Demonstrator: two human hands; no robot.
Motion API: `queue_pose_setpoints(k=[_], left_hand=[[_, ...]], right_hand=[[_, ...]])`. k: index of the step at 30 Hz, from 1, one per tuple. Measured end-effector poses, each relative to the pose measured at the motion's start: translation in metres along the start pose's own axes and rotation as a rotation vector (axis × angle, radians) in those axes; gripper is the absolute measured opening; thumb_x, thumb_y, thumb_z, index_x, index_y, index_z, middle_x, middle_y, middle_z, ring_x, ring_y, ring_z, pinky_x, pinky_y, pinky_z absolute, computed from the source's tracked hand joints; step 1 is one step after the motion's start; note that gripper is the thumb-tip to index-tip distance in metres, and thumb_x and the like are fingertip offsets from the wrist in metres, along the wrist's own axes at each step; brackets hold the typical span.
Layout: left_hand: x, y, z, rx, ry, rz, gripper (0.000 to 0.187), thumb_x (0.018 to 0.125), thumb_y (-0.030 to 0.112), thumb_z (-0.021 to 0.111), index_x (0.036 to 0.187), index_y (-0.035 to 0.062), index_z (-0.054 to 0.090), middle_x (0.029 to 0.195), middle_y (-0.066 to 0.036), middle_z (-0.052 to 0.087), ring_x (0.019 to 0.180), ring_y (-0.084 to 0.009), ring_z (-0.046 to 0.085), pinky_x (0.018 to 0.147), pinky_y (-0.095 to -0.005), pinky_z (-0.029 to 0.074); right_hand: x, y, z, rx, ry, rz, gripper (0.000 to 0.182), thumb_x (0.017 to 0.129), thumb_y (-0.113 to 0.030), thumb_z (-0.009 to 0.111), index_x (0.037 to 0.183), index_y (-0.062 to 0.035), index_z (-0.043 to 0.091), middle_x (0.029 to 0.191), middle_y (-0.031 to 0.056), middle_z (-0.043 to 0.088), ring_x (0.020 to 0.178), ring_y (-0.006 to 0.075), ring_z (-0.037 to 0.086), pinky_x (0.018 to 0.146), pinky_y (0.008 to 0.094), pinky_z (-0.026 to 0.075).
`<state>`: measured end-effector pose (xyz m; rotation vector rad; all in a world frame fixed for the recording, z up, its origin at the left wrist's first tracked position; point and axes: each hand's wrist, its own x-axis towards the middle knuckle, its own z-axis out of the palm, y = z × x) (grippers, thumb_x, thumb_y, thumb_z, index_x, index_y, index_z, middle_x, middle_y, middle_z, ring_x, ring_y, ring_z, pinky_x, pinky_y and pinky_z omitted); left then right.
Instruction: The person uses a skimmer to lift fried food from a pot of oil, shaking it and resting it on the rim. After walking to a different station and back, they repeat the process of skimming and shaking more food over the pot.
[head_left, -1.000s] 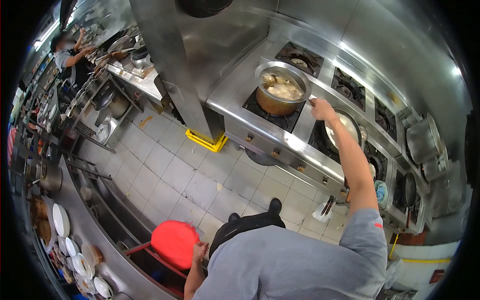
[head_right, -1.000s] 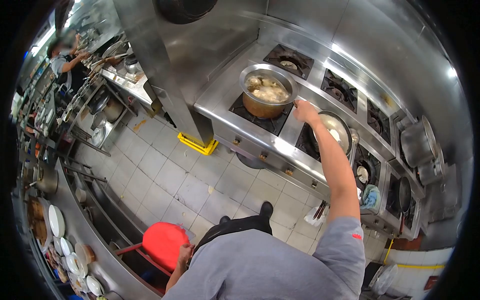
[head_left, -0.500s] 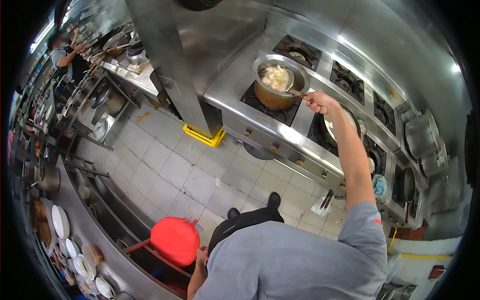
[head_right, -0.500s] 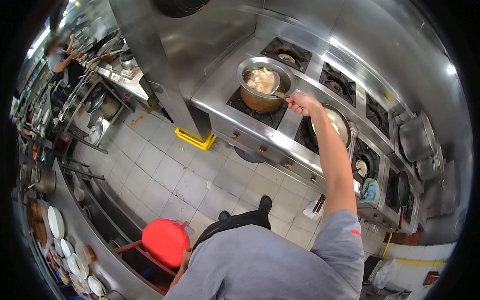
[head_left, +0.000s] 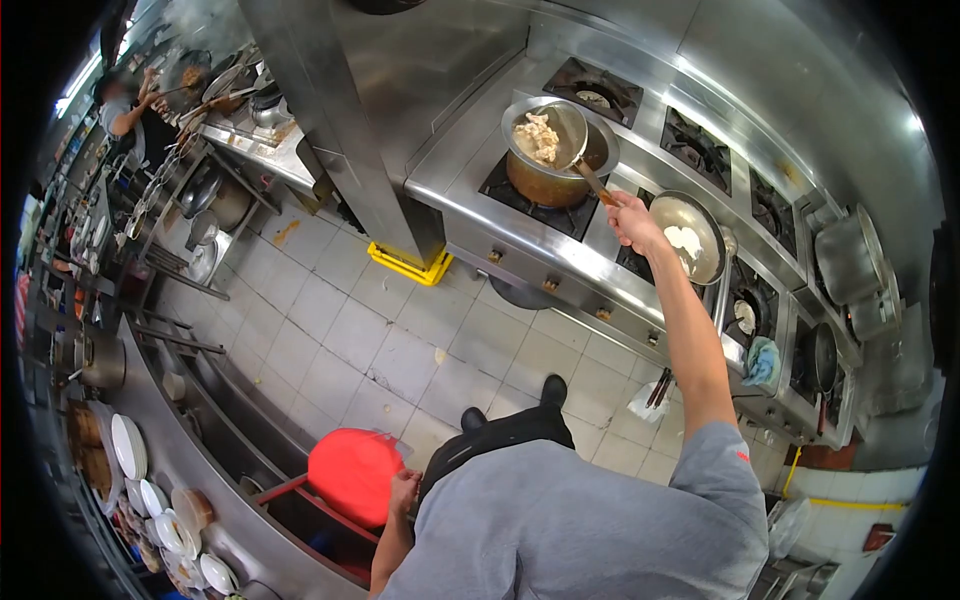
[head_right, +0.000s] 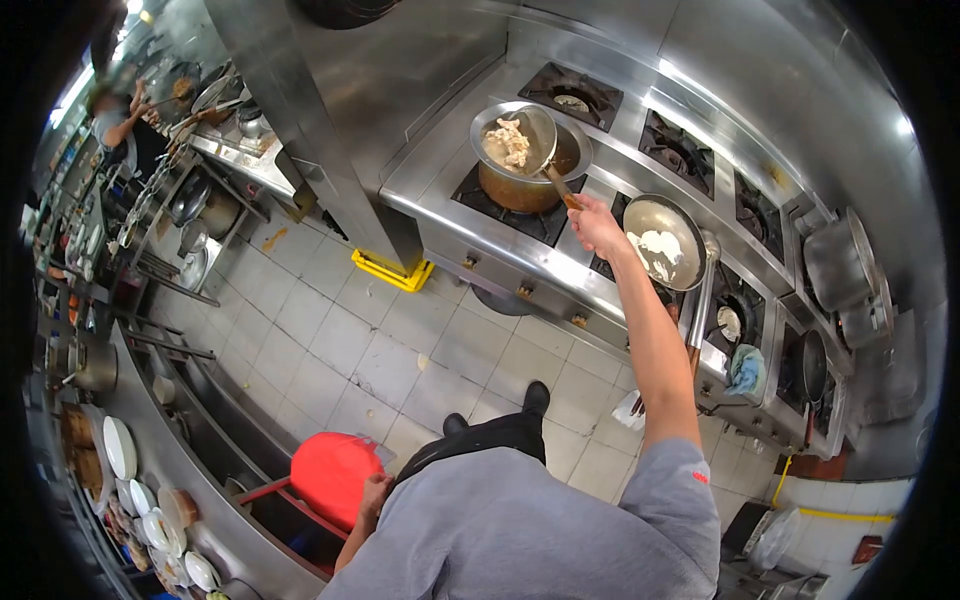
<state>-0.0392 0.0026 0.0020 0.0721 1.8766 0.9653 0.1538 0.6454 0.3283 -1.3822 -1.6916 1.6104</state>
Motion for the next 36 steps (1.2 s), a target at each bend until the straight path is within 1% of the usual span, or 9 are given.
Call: queue_pose_setpoints(k=[3,9,13,18,21,24,27,33,36], left_hand=[[0.002,-0.016,-0.003,0.031,-0.005,0.011,0.018,0.084,0.018,0.059,0.078,0.0015,0.061,0.055,0.001,0.051,0.044,-0.0088,0.044,0.041,-0.0237,0.033],[-0.011,-0.026,-0.011,-0.008,-0.006,-0.044,0.018,0.084,0.017,0.058,0.073,0.0022,0.060,0.051,0.002,0.048,0.039,-0.0079,0.041,0.036,-0.0242,0.030],[-0.018,-0.016,-0.011,-0.034,0.034,-0.098,0.019,0.084,0.016,0.057,0.071,0.0026,0.059,0.050,0.002,0.047,0.038,-0.0076,0.040,0.035,-0.0241,0.030],[-0.023,0.009,-0.009,0.006,0.035,-0.058,0.019,0.084,0.016,0.058,0.069,0.0032,0.058,0.049,0.002,0.046,0.037,-0.0082,0.039,0.036,-0.0244,0.030],[-0.009,-0.002,-0.008,-0.010,0.010,-0.055,0.018,0.083,0.015,0.059,0.071,0.0030,0.059,0.049,0.002,0.047,0.037,-0.0085,0.039,0.036,-0.0247,0.030],[-0.002,0.001,-0.008,0.001,-0.001,-0.023,0.016,0.083,0.015,0.059,0.072,0.0029,0.059,0.051,0.002,0.049,0.040,-0.0090,0.041,0.038,-0.0249,0.031],[-0.002,0.008,-0.006,-0.002,0.015,0.010,0.016,0.082,0.016,0.059,0.074,0.0026,0.060,0.055,0.001,0.050,0.044,-0.0094,0.044,0.041,-0.0250,0.032],[-0.005,0.005,-0.011,0.008,-0.011,-0.012,0.017,0.081,0.018,0.060,0.074,0.0026,0.060,0.056,0.001,0.051,0.045,-0.0095,0.045,0.042,-0.0251,0.033],[0.002,-0.018,-0.012,-0.011,-0.023,-0.017,0.019,0.082,0.018,0.058,0.070,0.0034,0.060,0.053,0.002,0.049,0.043,-0.0093,0.043,0.041,-0.0250,0.032]], right_hand=[[-0.006,0.006,0.008,-0.080,0.052,-0.047,0.047,0.086,-0.009,0.047,0.132,-0.0034,0.038,0.064,0.0004,0.044,0.042,0.0078,0.034,0.034,0.0250,0.026],[-0.022,0.012,0.015,-0.355,0.173,-0.209,0.046,0.085,-0.012,0.049,0.130,-0.0042,0.044,0.064,0.0014,0.051,0.049,0.0112,0.046,0.047,0.0275,0.037],[-0.036,0.005,0.014,-0.300,0.162,-0.222,0.047,0.085,-0.013,0.050,0.130,-0.0042,0.044,0.062,0.0012,0.049,0.054,0.0107,0.047,0.052,0.0273,0.039],[-0.053,-0.008,0.013,-0.290,0.153,-0.250,0.045,0.085,-0.013,0.050,0.129,-0.0040,0.045,0.061,-0.0001,0.046,0.055,0.0084,0.044,0.052,0.0256,0.038],[-0.059,-0.016,0.007,-0.418,0.095,-0.233,0.044,0.086,-0.014,0.049,0.129,-0.0052,0.045,0.065,0.0055,0.054,0.059,0.0147,0.053,0.057,0.0300,0.043],[-0.043,0.002,-0.004,-0.622,0.182,-0.444,0.045,0.083,-0.011,0.048,0.127,-0.0054,0.046,0.074,0.0169,0.062,0.072,0.0306,0.062,0.066,0.0399,0.046],[-0.051,-0.009,-0.008,-0.814,0.260,-0.473,0.049,0.077,-0.006,0.048,0.126,-0.0069,0.047,0.085,0.0250,0.062,0.084,0.0425,0.058,0.075,0.0481,0.045],[-0.065,-0.033,-0.002,-0.999,0.410,-0.470,0.058,0.069,-0.002,0.050,0.125,-0.0121,0.046,0.081,0.0238,0.062,0.079,0.0424,0.059,0.072,0.0513,0.047],[-0.038,-0.029,-0.009,-1.128,0.454,-0.496,0.057,0.067,-0.002,0.052,0.123,-0.0110,0.046,0.080,0.0228,0.062,0.079,0.0415,0.059,0.071,0.0518,0.047]])
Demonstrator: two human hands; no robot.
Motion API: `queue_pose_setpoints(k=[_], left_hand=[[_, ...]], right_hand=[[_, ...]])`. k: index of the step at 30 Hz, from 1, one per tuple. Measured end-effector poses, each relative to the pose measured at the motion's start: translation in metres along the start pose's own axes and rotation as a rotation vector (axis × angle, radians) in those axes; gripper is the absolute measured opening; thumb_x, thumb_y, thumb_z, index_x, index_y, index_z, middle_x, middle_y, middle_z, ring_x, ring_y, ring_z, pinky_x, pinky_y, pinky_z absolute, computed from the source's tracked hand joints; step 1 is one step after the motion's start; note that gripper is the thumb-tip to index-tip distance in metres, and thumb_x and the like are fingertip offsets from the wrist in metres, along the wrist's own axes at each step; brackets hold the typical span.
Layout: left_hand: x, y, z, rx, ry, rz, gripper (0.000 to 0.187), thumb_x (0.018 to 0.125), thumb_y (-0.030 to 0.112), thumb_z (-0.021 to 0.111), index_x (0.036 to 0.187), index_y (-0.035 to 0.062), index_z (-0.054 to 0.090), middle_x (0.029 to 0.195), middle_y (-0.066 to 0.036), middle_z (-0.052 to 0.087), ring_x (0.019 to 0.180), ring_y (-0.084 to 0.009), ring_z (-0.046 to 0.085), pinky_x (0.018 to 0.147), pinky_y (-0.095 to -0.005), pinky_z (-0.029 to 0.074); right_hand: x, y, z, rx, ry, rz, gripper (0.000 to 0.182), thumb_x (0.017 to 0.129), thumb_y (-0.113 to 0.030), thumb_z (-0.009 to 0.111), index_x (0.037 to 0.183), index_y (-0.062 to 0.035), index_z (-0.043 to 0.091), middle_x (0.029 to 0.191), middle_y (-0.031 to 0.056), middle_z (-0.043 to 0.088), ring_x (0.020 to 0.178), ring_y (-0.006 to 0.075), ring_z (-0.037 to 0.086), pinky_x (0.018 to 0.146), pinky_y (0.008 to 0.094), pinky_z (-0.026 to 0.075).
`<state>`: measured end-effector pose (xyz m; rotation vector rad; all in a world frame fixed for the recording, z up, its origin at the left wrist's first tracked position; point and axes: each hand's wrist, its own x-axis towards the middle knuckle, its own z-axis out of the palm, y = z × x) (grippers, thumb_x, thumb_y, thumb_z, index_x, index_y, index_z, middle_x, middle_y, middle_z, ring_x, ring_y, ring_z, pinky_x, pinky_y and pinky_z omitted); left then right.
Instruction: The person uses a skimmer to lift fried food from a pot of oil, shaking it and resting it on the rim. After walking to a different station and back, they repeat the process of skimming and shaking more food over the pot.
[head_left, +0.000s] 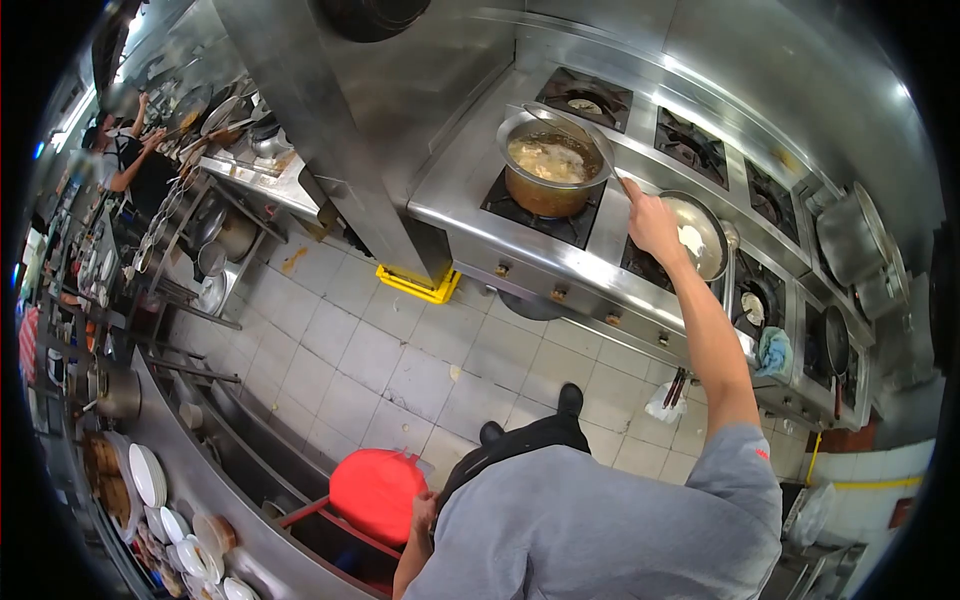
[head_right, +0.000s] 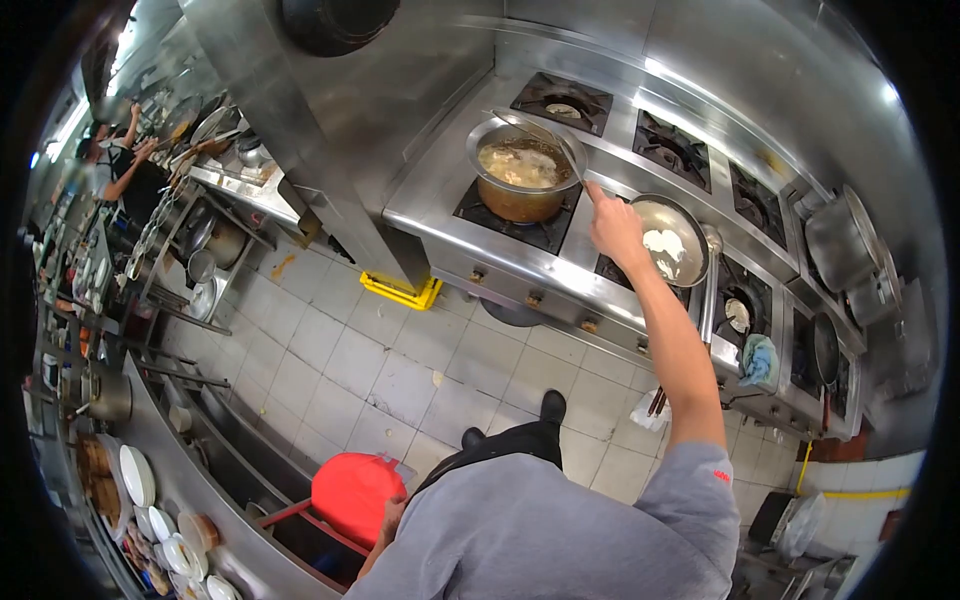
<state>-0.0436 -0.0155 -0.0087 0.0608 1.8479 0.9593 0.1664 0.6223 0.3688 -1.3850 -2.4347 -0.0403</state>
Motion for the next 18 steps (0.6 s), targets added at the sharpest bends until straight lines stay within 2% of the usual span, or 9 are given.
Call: queue_pose_setpoints(k=[3,6,9,12,14,15,18], left_hand=[[0.003,-0.008,-0.003,0.022,-0.017,0.009,0.021,0.082,0.017,0.057,0.066,0.0046,0.059,0.050,0.002,0.048,0.040,-0.0092,0.041,0.039,-0.0252,0.031],[-0.005,0.007,0.000,0.041,0.015,0.006,0.022,0.083,0.017,0.055,0.064,0.0055,0.059,0.049,0.002,0.047,0.039,-0.0092,0.041,0.038,-0.0253,0.030],[-0.003,0.008,0.001,0.022,0.013,-0.028,0.020,0.083,0.016,0.056,0.066,0.0057,0.059,0.049,0.002,0.046,0.039,-0.0090,0.041,0.038,-0.0250,0.030],[-0.003,0.004,0.002,-0.035,0.016,-0.027,0.018,0.082,0.016,0.057,0.069,0.0049,0.060,0.052,0.002,0.048,0.042,-0.0089,0.042,0.040,-0.0247,0.032],[-0.007,0.006,0.004,-0.043,0.027,-0.007,0.016,0.082,0.016,0.059,0.073,0.0032,0.062,0.056,0.000,0.053,0.046,-0.0096,0.047,0.043,-0.0250,0.036],[-0.002,-0.006,0.003,-0.041,0.037,0.013,0.016,0.082,0.016,0.059,0.076,0.0018,0.062,0.060,-0.001,0.055,0.050,-0.0105,0.049,0.046,-0.0256,0.038],[0.007,-0.029,0.004,-0.007,0.032,0.062,0.018,0.082,0.015,0.060,0.084,-0.0017,0.064,0.070,-0.005,0.061,0.061,-0.0130,0.055,0.056,-0.0273,0.044]], right_hand=[[0.019,0.011,0.019,-0.065,0.047,-0.114,0.048,0.072,-0.002,0.049,0.120,-0.0068,0.047,0.076,0.0255,0.060,0.078,0.0413,0.059,0.068,0.0498,0.046],[0.039,0.012,0.028,-0.092,-0.047,-0.155,0.037,0.070,-0.004,0.050,0.107,-0.0033,0.054,0.078,0.0250,0.061,0.079,0.0413,0.059,0.071,0.0493,0.046],[0.081,0.026,0.052,-0.102,-0.098,-0.130,0.019,0.072,-0.007,0.050,0.087,-0.0005,0.061,0.068,0.0194,0.061,0.065,0.0341,0.061,0.058,0.0431,0.049],[0.131,0.019,0.015,0.101,-0.746,0.024,0.012,0.073,-0.007,0.050,0.070,0.0028,0.058,0.056,0.0118,0.055,0.046,0.0220,0.055,0.041,0.0358,0.045],[0.132,-0.009,-0.032,0.279,-0.762,0.375,0.018,0.077,-0.011,0.048,0.064,-0.0005,0.055,0.048,0.0060,0.047,0.035,0.0101,0.037,0.030,0.0248,0.028],[0.139,-0.003,-0.037,0.366,-0.882,0.437,0.022,0.080,-0.012,0.046,0.061,-0.0046,0.051,0.048,0.0027,0.043,0.035,0.0056,0.030,0.030,0.0218,0.022],[0.142,0.018,-0.029,0.486,-0.916,0.531,0.022,0.082,-0.013,0.045,0.060,-0.0071,0.047,0.049,0.0007,0.042,0.034,0.0042,0.029,0.030,0.0210,0.022]])
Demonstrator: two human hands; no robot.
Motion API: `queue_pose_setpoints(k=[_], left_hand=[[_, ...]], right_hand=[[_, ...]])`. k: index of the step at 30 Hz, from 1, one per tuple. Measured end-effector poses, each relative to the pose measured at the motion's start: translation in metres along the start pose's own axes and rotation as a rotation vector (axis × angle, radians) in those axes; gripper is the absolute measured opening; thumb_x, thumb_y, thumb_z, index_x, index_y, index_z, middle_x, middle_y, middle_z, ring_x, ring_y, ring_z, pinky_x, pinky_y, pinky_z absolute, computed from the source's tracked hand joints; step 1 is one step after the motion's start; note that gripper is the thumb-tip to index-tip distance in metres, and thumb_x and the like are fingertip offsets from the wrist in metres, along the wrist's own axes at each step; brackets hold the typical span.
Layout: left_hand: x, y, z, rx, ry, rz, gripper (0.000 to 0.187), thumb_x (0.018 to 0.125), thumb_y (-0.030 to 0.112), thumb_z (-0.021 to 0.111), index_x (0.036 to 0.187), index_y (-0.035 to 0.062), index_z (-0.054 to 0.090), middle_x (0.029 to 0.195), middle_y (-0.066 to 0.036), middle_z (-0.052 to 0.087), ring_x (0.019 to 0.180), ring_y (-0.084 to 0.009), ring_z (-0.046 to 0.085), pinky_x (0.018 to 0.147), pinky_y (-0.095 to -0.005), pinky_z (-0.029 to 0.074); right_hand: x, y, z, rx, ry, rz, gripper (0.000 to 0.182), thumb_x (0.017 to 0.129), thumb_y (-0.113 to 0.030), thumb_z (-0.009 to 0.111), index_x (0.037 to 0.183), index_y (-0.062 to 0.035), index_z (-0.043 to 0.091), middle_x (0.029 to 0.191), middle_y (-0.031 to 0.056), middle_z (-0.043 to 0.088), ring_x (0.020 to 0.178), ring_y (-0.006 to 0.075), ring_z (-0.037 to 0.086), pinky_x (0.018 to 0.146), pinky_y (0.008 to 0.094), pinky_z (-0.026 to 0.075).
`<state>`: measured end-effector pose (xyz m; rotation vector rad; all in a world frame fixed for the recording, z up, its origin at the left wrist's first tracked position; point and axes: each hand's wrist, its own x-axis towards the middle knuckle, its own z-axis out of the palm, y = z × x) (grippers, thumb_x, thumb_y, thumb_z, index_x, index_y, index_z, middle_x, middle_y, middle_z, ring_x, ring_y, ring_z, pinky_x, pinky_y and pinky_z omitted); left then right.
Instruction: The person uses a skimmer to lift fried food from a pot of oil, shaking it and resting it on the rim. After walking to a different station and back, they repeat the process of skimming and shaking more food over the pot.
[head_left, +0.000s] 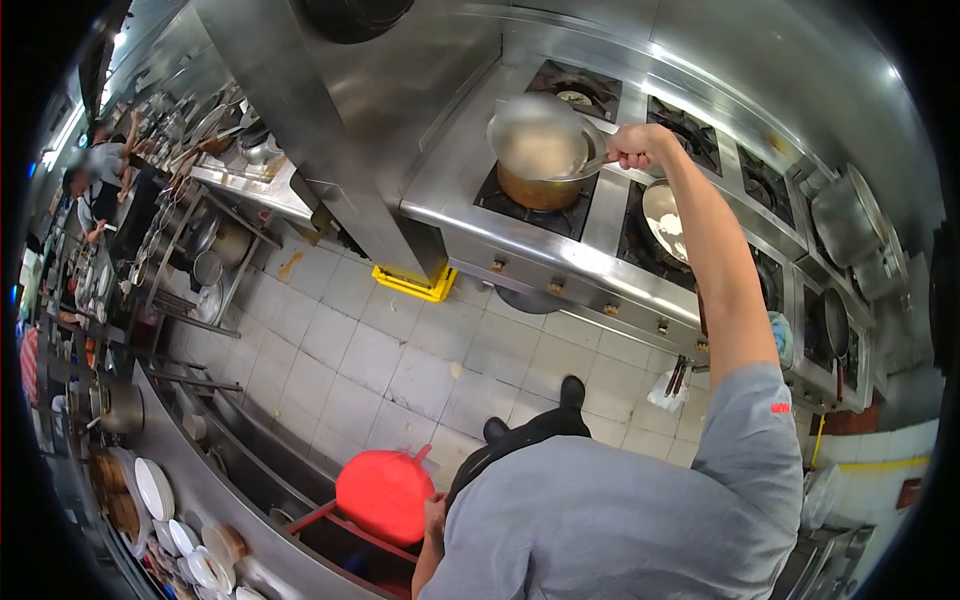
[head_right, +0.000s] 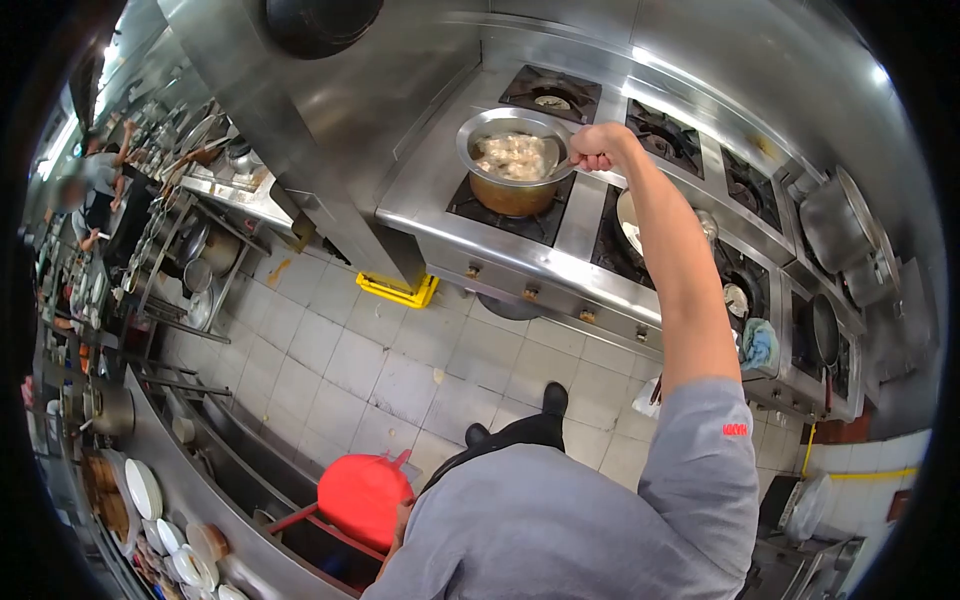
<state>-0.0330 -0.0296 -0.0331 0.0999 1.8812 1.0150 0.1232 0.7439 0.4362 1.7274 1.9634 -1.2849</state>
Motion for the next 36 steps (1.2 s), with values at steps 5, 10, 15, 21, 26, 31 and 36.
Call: queue_pose_setpoints(k=[5,10,15,21,26,31,36], left_hand=[[0.037,-0.082,-0.002,0.002,-0.048,-0.025,0.020,0.083,0.015,0.059,0.089,-0.0035,0.064,0.076,-0.007,0.063,0.068,-0.0146,0.058,0.062,-0.0282,0.046],[0.009,-0.007,-0.009,-0.015,-0.065,-0.053,0.015,0.084,0.014,0.058,0.080,0.0003,0.061,0.067,-0.004,0.058,0.051,-0.0109,0.051,0.045,-0.0253,0.040],[0.014,0.010,-0.013,-0.208,-0.019,-0.136,0.011,0.084,0.013,0.057,0.080,0.0020,0.056,0.062,-0.002,0.052,0.043,-0.0079,0.043,0.037,-0.0220,0.032],[-0.012,0.042,-0.011,-0.112,-0.022,-0.108,0.012,0.084,0.013,0.057,0.082,0.0012,0.057,0.060,-0.001,0.051,0.043,-0.0075,0.043,0.038,-0.0214,0.034],[-0.019,0.043,-0.010,-0.022,-0.052,-0.096,0.012,0.084,0.014,0.057,0.080,0.0026,0.058,0.055,0.002,0.049,0.042,-0.0070,0.042,0.037,-0.0211,0.032],[-0.013,0.036,-0.007,-0.041,-0.001,-0.133,0.013,0.084,0.015,0.057,0.076,0.0043,0.058,0.052,0.003,0.047,0.040,-0.0070,0.041,0.037,-0.0213,0.031],[-0.018,0.043,-0.003,0.003,0.000,-0.119,0.015,0.084,0.015,0.057,0.073,0.0052,0.059,0.053,0.003,0.047,0.041,-0.0071,0.041,0.037,-0.0224,0.031]], right_hand=[[0.044,0.040,0.025,0.304,-0.054,-0.066,0.015,0.085,-0.016,0.047,0.073,-0.0074,0.048,0.055,-0.0014,0.042,0.037,0.0023,0.031,0.030,0.0179,0.022],[0.029,0.056,0.075,0.718,-0.028,-0.204,0.005,0.088,-0.013,0.047,0.089,-0.0077,0.047,0.062,0.0003,0.045,0.039,0.0025,0.030,0.030,0.0183,0.022],[0.015,0.073,0.090,0.858,-0.013,-0.283,0.025,0.090,-0.009,0.044,0.115,-0.0058,0.042,0.065,0.0003,0.043,0.040,0.0026,0.026,0.031,0.0179,0.020],[0.016,0.095,0.101,0.912,-0.006,-0.353,0.036,0.090,-0.010,0.045,0.125,-0.0049,0.040,0.065,-0.0004,0.043,0.040,0.0033,0.025,0.033,0.0189,0.019],[0.015,0.100,0.103,0.912,-0.008,-0.371,0.037,0.090,-0.010,0.046,0.126,-0.0049,0.039,0.065,-0.0006,0.043,0.040,0.0039,0.025,0.034,0.0202,0.019],[0.012,0.097,0.102,0.893,0.014,-0.355,0.039,0.089,-0.010,0.046,0.128,-0.0052,0.038,0.065,-0.0004,0.044,0.041,0.0040,0.027,0.034,0.0202,0.020],[0.007,0.091,0.105,0.832,0.064,-0.361,0.037,0.090,-0.009,0.042,0.126,-0.0016,0.039,0.066,-0.0006,0.043,0.040,0.0030,0.026,0.032,0.0184,0.019]])
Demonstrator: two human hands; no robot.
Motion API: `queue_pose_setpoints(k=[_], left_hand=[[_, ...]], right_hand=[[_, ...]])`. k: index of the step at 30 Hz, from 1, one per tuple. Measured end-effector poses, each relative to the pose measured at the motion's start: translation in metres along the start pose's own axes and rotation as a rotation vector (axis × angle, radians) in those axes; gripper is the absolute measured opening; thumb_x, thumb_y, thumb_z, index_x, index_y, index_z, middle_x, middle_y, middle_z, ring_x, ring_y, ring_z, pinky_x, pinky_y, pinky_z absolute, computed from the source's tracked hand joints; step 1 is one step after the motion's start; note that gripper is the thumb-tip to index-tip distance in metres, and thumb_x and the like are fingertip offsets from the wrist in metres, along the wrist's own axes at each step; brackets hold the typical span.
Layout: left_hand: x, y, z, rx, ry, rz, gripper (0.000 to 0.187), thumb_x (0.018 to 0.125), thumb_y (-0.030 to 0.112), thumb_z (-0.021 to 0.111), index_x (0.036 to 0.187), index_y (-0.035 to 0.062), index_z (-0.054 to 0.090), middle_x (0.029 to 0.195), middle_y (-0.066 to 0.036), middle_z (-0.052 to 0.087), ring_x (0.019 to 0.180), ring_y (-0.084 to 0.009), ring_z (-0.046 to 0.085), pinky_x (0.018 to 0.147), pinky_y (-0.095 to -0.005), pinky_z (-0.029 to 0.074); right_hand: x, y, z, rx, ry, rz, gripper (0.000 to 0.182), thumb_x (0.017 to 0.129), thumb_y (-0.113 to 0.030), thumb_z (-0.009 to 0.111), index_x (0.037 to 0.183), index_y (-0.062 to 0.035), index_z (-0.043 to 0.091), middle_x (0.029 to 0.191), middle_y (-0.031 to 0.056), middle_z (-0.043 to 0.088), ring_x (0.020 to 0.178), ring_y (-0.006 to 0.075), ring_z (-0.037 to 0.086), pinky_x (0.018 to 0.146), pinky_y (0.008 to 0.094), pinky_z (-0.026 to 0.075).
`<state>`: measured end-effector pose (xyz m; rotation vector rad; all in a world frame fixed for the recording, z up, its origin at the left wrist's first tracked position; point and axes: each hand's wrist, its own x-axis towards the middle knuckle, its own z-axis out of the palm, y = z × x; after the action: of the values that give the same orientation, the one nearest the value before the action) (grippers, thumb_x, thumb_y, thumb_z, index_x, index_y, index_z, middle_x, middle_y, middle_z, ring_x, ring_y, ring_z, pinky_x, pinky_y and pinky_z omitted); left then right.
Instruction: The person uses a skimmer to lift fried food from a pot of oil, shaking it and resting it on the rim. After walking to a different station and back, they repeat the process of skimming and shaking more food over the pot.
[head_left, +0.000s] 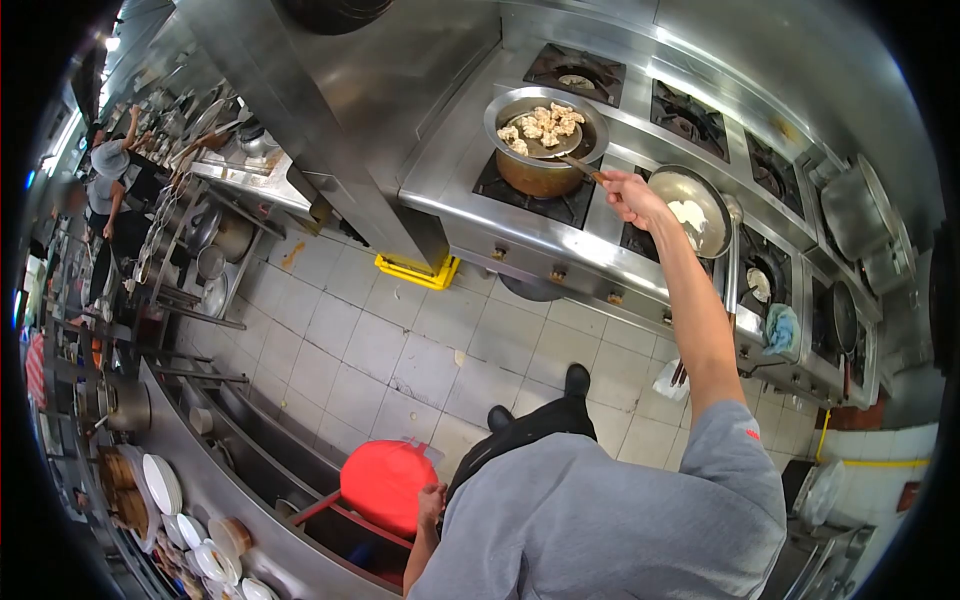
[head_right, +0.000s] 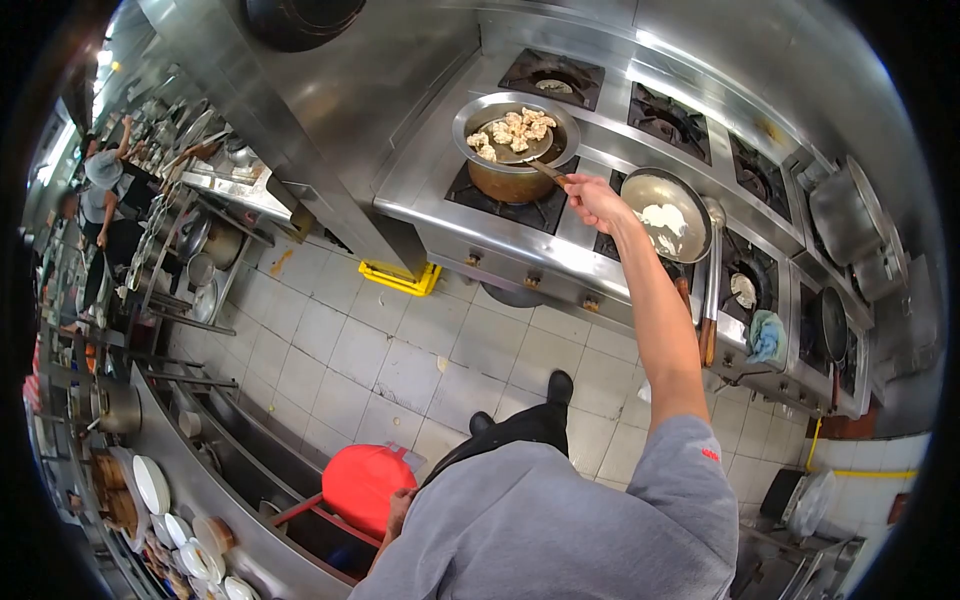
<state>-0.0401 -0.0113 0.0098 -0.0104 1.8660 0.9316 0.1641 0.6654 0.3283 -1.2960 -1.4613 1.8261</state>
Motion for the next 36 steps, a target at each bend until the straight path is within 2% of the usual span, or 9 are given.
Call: queue_pose_setpoints(k=[5,13,16,19,22,25,28,36], left_hand=[[0.004,-0.014,0.002,-0.018,-0.019,0.080,0.017,0.082,0.017,0.059,0.074,0.0027,0.061,0.055,0.003,0.049,0.044,-0.0069,0.041,0.040,-0.0233,0.032],[-0.001,-0.011,0.003,0.022,0.033,0.019,0.018,0.082,0.020,0.060,0.079,0.0015,0.062,0.056,0.002,0.050,0.044,-0.0077,0.041,0.040,-0.0236,0.031],[0.002,-0.015,0.002,0.019,0.024,0.007,0.019,0.082,0.020,0.059,0.079,0.0018,0.062,0.056,0.002,0.051,0.043,-0.0081,0.041,0.039,-0.0240,0.031],[0.003,-0.014,0.001,0.020,0.024,0.008,0.019,0.082,0.021,0.059,0.079,0.0021,0.062,0.055,0.002,0.051,0.042,-0.0082,0.042,0.039,-0.0240,0.031],[0.004,-0.015,0.002,0.030,0.038,0.018,0.019,0.082,0.021,0.059,0.078,0.0024,0.062,0.055,0.002,0.051,0.042,-0.0079,0.042,0.039,-0.0237,0.031],[0.005,-0.016,0.001,0.009,0.032,0.014,0.018,0.082,0.020,0.060,0.078,0.0026,0.062,0.055,0.002,0.051,0.042,-0.0077,0.042,0.039,-0.0234,0.031],[0.007,-0.018,0.001,-0.016,0.008,0.009,0.018,0.081,0.020,0.060,0.078,0.0026,0.063,0.056,0.002,0.051,0.043,-0.0076,0.042,0.040,-0.0234,0.031],[0.008,-0.021,0.002,0.019,0.029,0.057,0.017,0.081,0.019,0.062,0.079,0.0025,0.064,0.056,0.003,0.050,0.045,-0.0072,0.041,0.040,-0.0237,0.031]], right_hand=[[-0.004,-0.005,0.005,-0.047,0.025,-0.016,0.040,0.089,-0.008,0.043,0.128,-0.0014,0.037,0.066,0.0002,0.043,0.040,0.0038,0.027,0.032,0.0192,0.020],[-0.008,-0.016,0.015,-0.240,0.081,-0.022,0.047,0.088,-0.009,0.045,0.133,-0.0017,0.033,0.065,0.0009,0.043,0.040,0.0051,0.029,0.034,0.0210,0.023],[-0.004,-0.014,0.021,-0.370,0.159,-0.073,0.046,0.086,-0.010,0.047,0.131,-0.0005,0.038,0.064,0.0022,0.045,0.041,0.0063,0.032,0.034,0.0241,0.025],[0.001,-0.015,0.024,-0.782,0.268,-0.223,0.042,0.082,-0.014,0.050,0.122,0.0005,0.049,0.092,0.0184,0.063,0.071,0.0281,0.063,0.061,0.0370,0.050],[0.005,-0.015,0.027,-0.943,0.318,-0.333,0.037,0.078,-0.013,0.051,0.113,0.0007,0.056,0.102,0.0228,0.061,0.095,0.0368,0.059,0.082,0.0411,0.047],[0.001,-0.013,0.033,-1.032,0.357,-0.448,0.034,0.077,-0.011,0.050,0.109,0.0008,0.057,0.098,0.0251,0.061,0.096,0.0385,0.057,0.083,0.0447,0.045],[-0.014,-0.019,0.041,-1.082,0.377,-0.469,0.031,0.077,-0.011,0.050,0.106,0.0006,0.058,0.098,0.0262,0.060,0.097,0.0391,0.056,0.085,0.0452,0.044],[-0.037,-0.030,0.034,-1.001,0.389,-0.544,0.034,0.078,-0.010,0.050,0.110,-0.0015,0.057,0.099,0.0267,0.059,0.097,0.0396,0.056,0.085,0.0454,0.043]])
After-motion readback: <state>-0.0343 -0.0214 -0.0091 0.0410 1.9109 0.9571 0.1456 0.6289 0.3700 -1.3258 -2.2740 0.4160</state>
